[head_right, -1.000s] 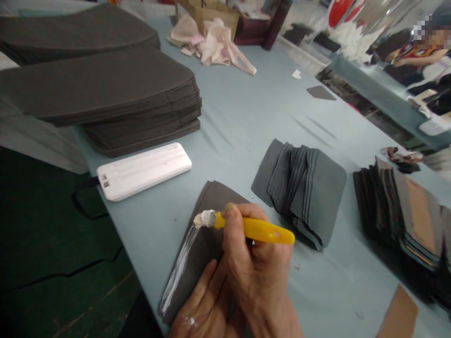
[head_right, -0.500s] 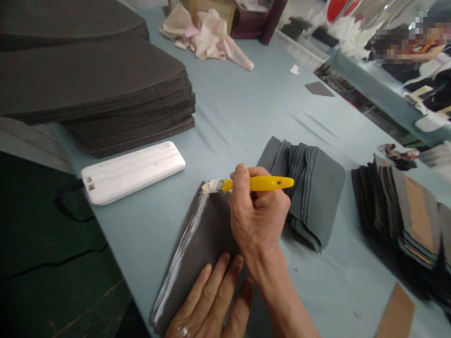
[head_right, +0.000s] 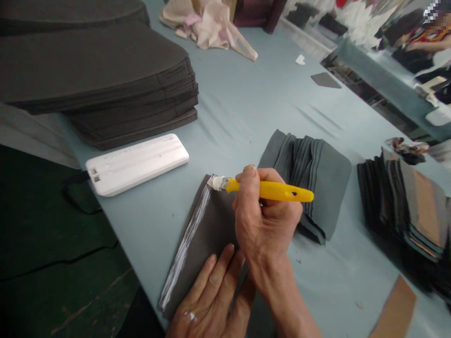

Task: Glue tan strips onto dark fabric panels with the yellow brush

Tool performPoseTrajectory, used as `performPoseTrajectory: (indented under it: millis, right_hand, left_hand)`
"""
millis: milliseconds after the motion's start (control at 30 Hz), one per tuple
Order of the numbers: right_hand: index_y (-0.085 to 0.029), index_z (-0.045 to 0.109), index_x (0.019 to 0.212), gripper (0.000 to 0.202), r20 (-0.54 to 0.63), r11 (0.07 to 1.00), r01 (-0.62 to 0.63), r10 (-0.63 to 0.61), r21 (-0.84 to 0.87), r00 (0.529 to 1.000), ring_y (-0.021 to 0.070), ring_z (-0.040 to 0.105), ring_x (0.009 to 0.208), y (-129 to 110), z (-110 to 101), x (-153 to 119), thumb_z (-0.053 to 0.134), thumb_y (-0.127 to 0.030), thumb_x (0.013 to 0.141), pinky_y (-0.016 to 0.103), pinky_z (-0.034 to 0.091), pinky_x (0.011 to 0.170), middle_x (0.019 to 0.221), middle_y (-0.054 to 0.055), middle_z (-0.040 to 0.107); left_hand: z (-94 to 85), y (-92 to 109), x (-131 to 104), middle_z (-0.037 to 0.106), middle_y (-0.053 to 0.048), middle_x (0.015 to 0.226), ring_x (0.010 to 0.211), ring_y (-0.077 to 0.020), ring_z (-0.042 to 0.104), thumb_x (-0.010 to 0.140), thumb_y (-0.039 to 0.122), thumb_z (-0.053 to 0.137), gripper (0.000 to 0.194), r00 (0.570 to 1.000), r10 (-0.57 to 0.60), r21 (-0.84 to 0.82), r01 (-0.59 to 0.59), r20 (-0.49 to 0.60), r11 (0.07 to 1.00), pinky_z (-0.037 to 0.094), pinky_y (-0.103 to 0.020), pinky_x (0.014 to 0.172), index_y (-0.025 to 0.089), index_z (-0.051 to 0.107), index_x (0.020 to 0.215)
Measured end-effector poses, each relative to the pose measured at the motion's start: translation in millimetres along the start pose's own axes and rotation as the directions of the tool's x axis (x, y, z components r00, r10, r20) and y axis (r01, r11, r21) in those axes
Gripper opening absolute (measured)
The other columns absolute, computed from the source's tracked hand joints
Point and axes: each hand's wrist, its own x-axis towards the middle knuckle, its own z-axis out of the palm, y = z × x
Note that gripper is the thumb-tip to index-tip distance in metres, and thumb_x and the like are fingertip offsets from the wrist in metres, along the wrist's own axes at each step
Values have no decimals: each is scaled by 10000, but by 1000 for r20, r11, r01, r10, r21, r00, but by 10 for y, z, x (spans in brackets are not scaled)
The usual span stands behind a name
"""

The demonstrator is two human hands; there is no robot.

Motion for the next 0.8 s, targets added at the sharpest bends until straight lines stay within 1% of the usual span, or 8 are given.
performPoseTrajectory:
  millis: [100, 200, 300, 433, 567, 667, 733, 800]
  right_hand:
    - [-235, 659, 708, 314, 58, 998, -60, 60, 10, 997, 127, 485, 391, -116, -92, -196, 638, -396, 977, 267, 376, 384, 474, -41, 539]
    - [-250, 653, 741, 288, 86, 987, -159, 158, -2, 984, 119, 465, 416, -230, -206, -423, 636, -399, 988, 274, 363, 408, 509, -47, 529]
    - [-257, 655, 769, 280, 143, 977, -212, 212, -13, 967, 129, 479, 440, -286, -326, -650, 667, -439, 981, 282, 369, 428, 533, -40, 539]
    - [-244, 666, 766, 295, 201, 964, -258, 241, 60, 950, 156, 591, 517, -302, -460, -839, 686, -457, 970, 275, 468, 474, 624, 5, 638]
    - [-233, 672, 715, 304, 144, 964, -209, 186, 167, 972, 116, 517, 407, -293, -637, -732, 690, -410, 961, 227, 387, 386, 511, -26, 566]
    - [-230, 683, 701, 253, 7, 945, -187, 192, 267, 981, 92, 431, 341, -263, -845, -562, 696, -328, 934, 212, 308, 336, 446, -52, 502]
    - [-229, 693, 709, 226, -105, 936, -181, 222, 303, 969, 96, 432, 353, -232, -1003, -499, 707, -315, 917, 223, 311, 342, 463, -44, 520]
    - [-231, 704, 726, 235, -175, 936, -170, 232, 307, 957, 105, 439, 372, -193, -1153, -499, 709, -346, 931, 242, 316, 357, 473, -36, 527]
  left_hand:
    - [-16, 47, -10, 758, -75, 1318, 1356, -242, 592, 1030, 532, 457, 542, 998, -29, -3, 29, 56, 1000, 330, -343, 1226, 145, 674, 1340]
    - [21, 118, -49, 665, -77, 1476, 1434, -255, 531, 1037, 493, 465, 609, 986, -60, -36, 67, 156, 997, 416, -370, 1194, 142, 520, 1532]
    - [77, 171, -77, 576, -56, 1573, 1471, -292, 510, 1002, 393, 551, 638, 956, -66, -148, 112, 284, 983, 505, -450, 1182, 252, 421, 1611]
    - [100, 161, -89, 654, -17, 1475, 1412, -313, 582, 984, 285, 571, 645, 934, -74, -195, 150, 349, 969, 578, -552, 1124, 416, 418, 1597]
    - [-18, 78, -81, 608, -93, 1535, 1459, -328, 536, 1027, 448, 515, 635, 936, -47, -226, 132, 348, 965, 512, -550, 1203, 245, 397, 1616]
    - [-183, 10, -38, 552, -170, 1580, 1482, -348, 507, 1040, 561, 472, 694, 950, -12, -257, 97, 313, 962, 474, -545, 1226, 115, 424, 1570]
    - [-305, -29, 3, 486, -174, 1629, 1526, -339, 447, 1061, 506, 469, 644, 956, -12, -304, 105, 293, 947, 444, -549, 1241, 120, 409, 1573]
    - [-417, -61, 42, 412, -106, 1686, 1569, -288, 382, 1082, 429, 454, 576, 947, -70, -411, 203, 315, 889, 385, -533, 1281, 210, 371, 1607]
